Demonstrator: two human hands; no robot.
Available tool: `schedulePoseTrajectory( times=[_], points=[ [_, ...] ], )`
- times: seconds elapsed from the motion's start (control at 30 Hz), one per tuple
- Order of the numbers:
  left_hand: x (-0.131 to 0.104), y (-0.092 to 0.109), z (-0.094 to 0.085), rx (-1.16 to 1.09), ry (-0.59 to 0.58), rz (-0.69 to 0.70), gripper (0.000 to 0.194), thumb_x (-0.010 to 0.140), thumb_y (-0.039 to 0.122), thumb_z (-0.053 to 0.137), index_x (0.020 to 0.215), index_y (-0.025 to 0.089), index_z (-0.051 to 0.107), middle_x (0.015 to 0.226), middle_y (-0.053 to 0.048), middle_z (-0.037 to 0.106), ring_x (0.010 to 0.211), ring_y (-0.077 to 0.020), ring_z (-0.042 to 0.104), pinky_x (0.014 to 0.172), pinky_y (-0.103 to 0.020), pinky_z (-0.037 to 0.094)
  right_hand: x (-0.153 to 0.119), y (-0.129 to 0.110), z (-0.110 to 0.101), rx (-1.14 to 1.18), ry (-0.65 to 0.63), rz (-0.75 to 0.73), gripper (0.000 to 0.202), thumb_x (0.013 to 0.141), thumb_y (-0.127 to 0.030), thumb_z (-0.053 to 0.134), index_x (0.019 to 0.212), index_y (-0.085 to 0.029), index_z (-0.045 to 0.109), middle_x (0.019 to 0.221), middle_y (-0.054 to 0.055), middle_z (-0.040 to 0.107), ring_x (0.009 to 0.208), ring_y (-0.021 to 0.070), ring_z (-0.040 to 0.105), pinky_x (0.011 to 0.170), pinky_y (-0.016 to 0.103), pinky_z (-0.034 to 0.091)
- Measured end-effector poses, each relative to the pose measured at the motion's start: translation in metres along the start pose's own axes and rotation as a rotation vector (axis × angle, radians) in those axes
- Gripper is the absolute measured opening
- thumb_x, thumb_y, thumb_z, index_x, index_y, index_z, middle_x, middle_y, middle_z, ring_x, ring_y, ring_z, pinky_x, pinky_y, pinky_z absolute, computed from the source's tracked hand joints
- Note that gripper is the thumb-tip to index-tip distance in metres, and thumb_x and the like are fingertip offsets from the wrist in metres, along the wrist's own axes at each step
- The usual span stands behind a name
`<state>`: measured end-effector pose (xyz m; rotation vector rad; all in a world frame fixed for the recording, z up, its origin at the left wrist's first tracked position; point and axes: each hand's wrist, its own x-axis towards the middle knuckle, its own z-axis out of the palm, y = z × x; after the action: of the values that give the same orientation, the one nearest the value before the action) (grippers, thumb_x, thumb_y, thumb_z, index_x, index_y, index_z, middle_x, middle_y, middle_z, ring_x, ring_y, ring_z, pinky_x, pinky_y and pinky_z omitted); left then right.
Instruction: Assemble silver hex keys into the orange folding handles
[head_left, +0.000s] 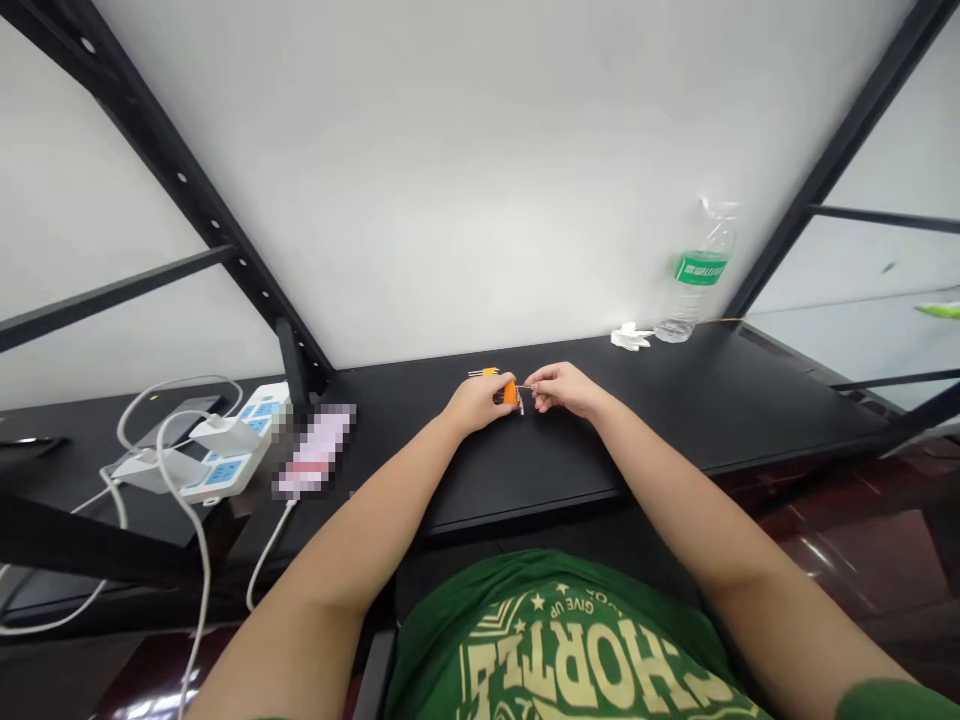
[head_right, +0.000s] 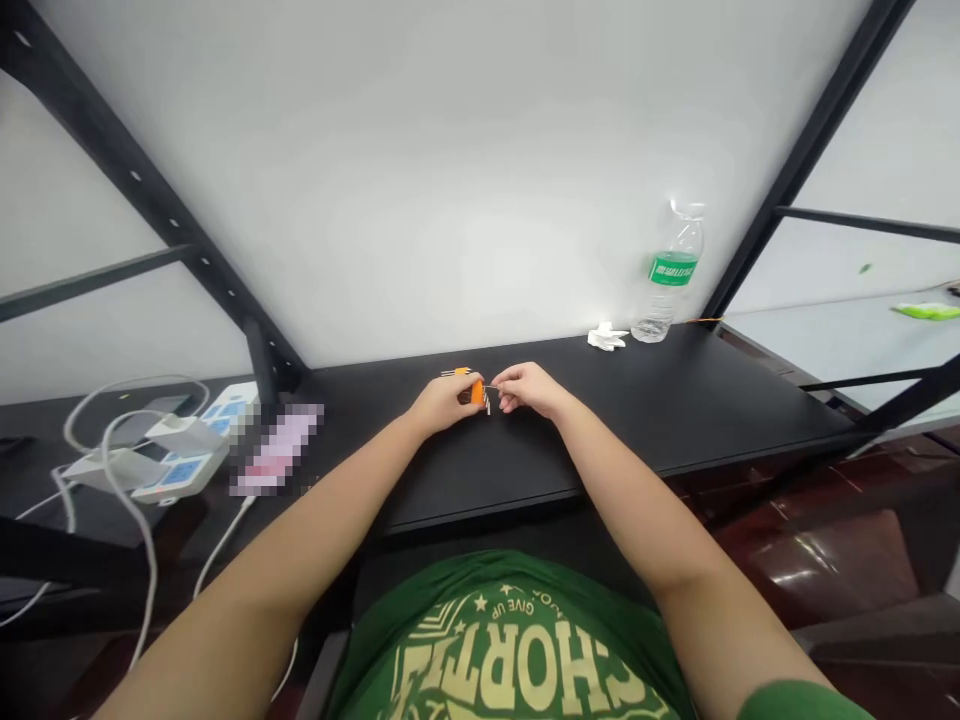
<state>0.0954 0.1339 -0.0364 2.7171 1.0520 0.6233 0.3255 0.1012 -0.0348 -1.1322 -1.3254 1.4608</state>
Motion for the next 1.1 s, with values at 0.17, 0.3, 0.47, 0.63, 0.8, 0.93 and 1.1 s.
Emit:
schedulePoseTrajectory(
  times=[0.17, 0.3, 0.47, 0.63, 0.8, 0.93, 1.1],
  points=[
    [0.0, -0.001, 0.001, -0.034, 0.015, -0.007, 0.036, 0.084, 0.034, 0.068, 0.12, 0.028, 0.065, 0.102, 0.0, 0.074, 0.088, -0.0169, 0.069, 0.082, -0.026, 0.051, -0.001, 0.0, -0.003, 0.0, 0.015, -0.01, 0.015, 0.077, -0.015, 0.074, 0.092, -0.012, 0.072, 0.063, 0.003, 0.069, 0.054, 0.0136, 0.066, 0.053, 0.024, 0.06],
    [-0.001, 0.0, 0.001, -0.035, 0.021, -0.006, 0.037, 0.085, 0.034, 0.067, 0.121, 0.027, 0.064, 0.099, 0.0, 0.073, 0.086, -0.017, 0.069, 0.08, -0.026, 0.051, -0.001, 0.0, -0.003, 0.0, 0.01, 0.0, 0.014, 0.076, -0.014, 0.075, 0.09, -0.012, 0.073, 0.064, 0.003, 0.069, 0.053, 0.0136, 0.065, 0.052, 0.024, 0.06],
    [-0.001, 0.001, 0.001, -0.022, 0.018, -0.003, 0.035, 0.084, 0.034, 0.068, 0.119, 0.028, 0.065, 0.094, 0.002, 0.073, 0.08, -0.0164, 0.068, 0.077, -0.026, 0.051, -0.002, -0.002, -0.003, 0.019, 0.016, -0.006, 0.014, 0.077, -0.014, 0.072, 0.091, -0.012, 0.073, 0.063, 0.003, 0.068, 0.053, 0.0123, 0.063, 0.051, 0.022, 0.058],
    [-0.001, 0.001, 0.002, -0.011, 0.021, -0.007, 0.034, 0.084, 0.036, 0.069, 0.117, 0.028, 0.065, 0.092, 0.003, 0.073, 0.079, -0.0151, 0.068, 0.077, -0.026, 0.052, -0.003, -0.004, -0.004, 0.017, 0.021, -0.008, 0.015, 0.076, -0.014, 0.071, 0.09, -0.012, 0.073, 0.064, 0.003, 0.069, 0.052, 0.012, 0.063, 0.05, 0.022, 0.057],
    [-0.002, 0.001, 0.002, 0.002, 0.02, -0.003, 0.037, 0.085, 0.038, 0.069, 0.12, 0.028, 0.065, 0.096, 0.002, 0.075, 0.082, -0.0162, 0.07, 0.079, -0.027, 0.053, -0.004, -0.004, -0.003, 0.006, 0.016, 0.005, 0.014, 0.076, -0.014, 0.074, 0.09, -0.012, 0.073, 0.063, 0.003, 0.068, 0.052, 0.0123, 0.063, 0.05, 0.023, 0.057],
    [-0.002, 0.003, 0.001, 0.034, 0.011, 0.024, 0.042, 0.085, 0.037, 0.069, 0.126, 0.029, 0.065, 0.104, 0.0, 0.076, 0.091, -0.0188, 0.071, 0.084, -0.029, 0.053, -0.005, -0.006, -0.005, 0.011, 0.019, 0.027, 0.014, 0.078, -0.016, 0.077, 0.09, -0.012, 0.073, 0.063, 0.002, 0.066, 0.051, 0.0104, 0.06, 0.048, 0.02, 0.054],
    [-0.005, 0.011, 0.004, 0.091, 0.013, 0.03, 0.05, 0.085, 0.036, 0.071, 0.134, 0.028, 0.064, 0.117, -0.003, 0.076, 0.1, -0.0217, 0.072, 0.09, -0.032, 0.054, -0.006, -0.006, -0.005, -0.055, 0.013, 0.071, 0.011, 0.081, -0.018, 0.077, 0.087, -0.012, 0.071, 0.067, 0.005, 0.067, 0.053, 0.0098, 0.061, 0.05, 0.02, 0.056]
  ],
)
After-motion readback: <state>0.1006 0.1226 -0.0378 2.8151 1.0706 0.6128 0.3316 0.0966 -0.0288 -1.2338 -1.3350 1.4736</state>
